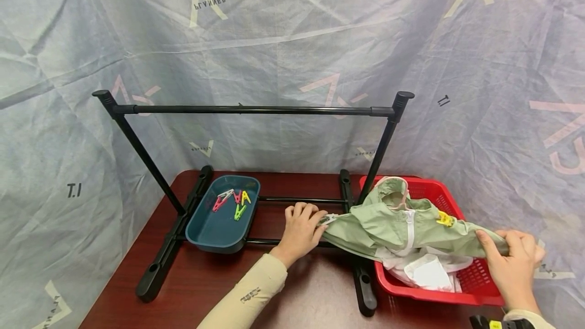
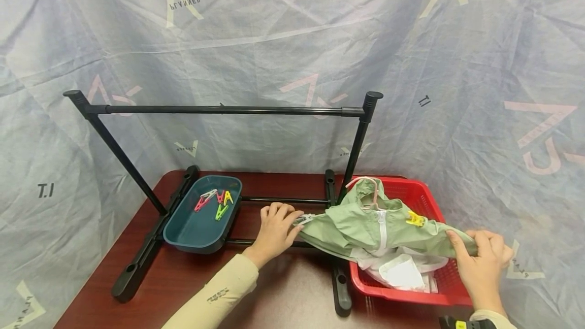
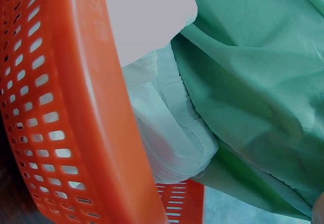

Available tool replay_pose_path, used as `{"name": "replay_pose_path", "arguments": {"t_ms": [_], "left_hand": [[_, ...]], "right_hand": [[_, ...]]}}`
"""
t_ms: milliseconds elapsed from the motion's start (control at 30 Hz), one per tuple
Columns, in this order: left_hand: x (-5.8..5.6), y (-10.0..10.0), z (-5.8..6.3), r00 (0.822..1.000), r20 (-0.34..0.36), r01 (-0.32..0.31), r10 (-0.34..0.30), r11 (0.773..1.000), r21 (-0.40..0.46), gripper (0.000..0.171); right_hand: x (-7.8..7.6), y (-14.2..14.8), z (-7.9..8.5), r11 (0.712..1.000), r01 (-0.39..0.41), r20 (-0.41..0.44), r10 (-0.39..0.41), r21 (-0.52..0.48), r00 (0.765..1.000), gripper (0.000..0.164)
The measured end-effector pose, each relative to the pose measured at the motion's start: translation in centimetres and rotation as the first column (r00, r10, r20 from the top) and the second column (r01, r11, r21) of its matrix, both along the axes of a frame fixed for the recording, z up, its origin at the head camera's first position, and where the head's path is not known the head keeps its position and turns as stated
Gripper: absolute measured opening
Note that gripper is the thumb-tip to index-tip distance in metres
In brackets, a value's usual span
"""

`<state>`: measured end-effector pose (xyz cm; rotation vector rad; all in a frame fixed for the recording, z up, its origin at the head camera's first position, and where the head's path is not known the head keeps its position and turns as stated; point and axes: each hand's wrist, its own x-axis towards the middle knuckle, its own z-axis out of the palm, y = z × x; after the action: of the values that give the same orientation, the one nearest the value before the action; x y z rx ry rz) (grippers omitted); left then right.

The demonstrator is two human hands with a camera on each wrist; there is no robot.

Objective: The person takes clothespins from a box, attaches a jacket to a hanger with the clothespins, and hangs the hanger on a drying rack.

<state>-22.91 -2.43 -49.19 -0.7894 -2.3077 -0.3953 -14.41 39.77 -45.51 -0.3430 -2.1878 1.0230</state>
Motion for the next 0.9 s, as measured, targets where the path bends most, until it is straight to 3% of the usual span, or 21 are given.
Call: {"name": "replay_pose_path", "arguments": {"t_ms": [400, 733, 900], "left_hand": [[0.0, -0.3, -0.3, 1.000, -0.013, 0.010, -0.009, 0.999, 0.037, 0.038], [-0.1, -0.7, -0.9, 0.999, 0.030, -0.040, 0.039, 0.998, 0.053, 0.070], [-0.2, -0.9, -1.4, 0.996, 0.054, -0.070, 0.068, 0.996, 0.050, 0.078]], "right_hand": [[0.0, 0.1, -0.2, 1.000, -0.003, 0.002, 0.003, -0.008, 1.000, 0.019], [0.0, 0.1, -0.2, 1.000, -0.001, 0.023, 0.001, -0.015, 1.000, 0.018], [0.0, 0.0, -0.1, 1.000, -0.003, 0.007, 0.003, -0.011, 1.000, 0.019]]}}
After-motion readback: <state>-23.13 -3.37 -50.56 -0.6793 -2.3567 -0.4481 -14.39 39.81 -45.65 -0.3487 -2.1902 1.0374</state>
